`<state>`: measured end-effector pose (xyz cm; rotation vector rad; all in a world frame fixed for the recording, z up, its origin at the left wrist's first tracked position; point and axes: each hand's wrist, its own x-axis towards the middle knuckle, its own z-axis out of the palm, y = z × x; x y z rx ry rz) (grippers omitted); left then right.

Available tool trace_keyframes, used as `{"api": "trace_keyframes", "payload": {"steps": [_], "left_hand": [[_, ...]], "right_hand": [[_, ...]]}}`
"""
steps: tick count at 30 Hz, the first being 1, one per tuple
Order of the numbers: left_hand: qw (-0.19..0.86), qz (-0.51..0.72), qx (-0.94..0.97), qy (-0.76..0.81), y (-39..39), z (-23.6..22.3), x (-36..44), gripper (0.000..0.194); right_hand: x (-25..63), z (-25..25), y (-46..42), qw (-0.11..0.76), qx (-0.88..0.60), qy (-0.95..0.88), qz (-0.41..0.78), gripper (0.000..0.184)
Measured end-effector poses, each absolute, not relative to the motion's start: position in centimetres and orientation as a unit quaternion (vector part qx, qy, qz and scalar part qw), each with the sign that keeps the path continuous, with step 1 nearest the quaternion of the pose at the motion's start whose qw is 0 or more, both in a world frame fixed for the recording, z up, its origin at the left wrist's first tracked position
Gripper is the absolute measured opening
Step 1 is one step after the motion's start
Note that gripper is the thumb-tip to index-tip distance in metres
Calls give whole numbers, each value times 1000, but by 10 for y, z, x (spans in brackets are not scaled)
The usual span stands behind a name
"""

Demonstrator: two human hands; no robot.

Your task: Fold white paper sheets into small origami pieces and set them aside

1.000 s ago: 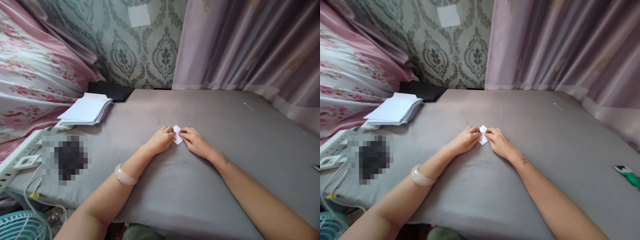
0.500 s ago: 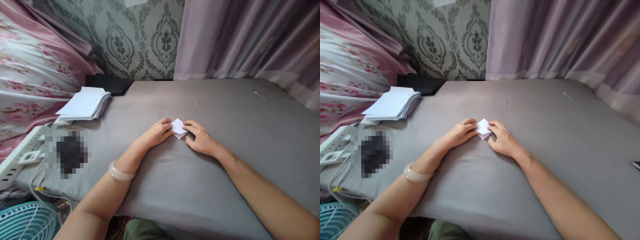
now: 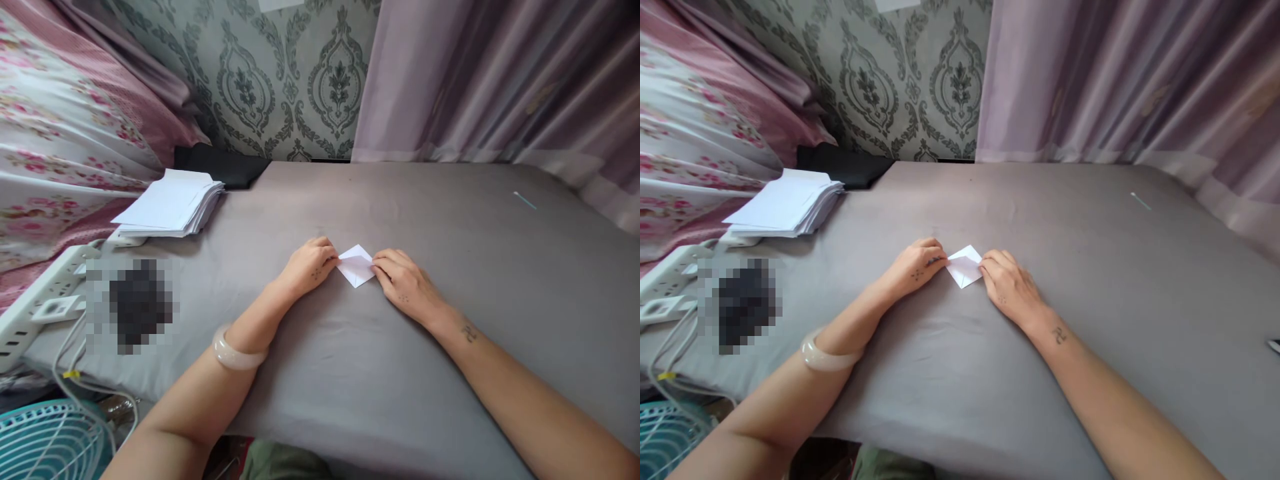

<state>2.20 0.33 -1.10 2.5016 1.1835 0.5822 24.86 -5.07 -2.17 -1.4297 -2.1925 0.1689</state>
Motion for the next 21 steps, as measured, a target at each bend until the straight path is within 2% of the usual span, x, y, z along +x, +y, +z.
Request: {"api": "trace_keyframes", "payload": {"steps": [2,9,21], "left_hand": [[172,203,869,417,1,-9,20,20],[255,221,807,486,-4,-3,25,18],[226,186,777,557,-2,-11,40,20]], "right_hand": [[245,-20,-55,255,-546,-795,69,25],[245,-25,-47,338,-628,-686,144,20],[238,-25,-37,282,-676,-671,118,28]]}}
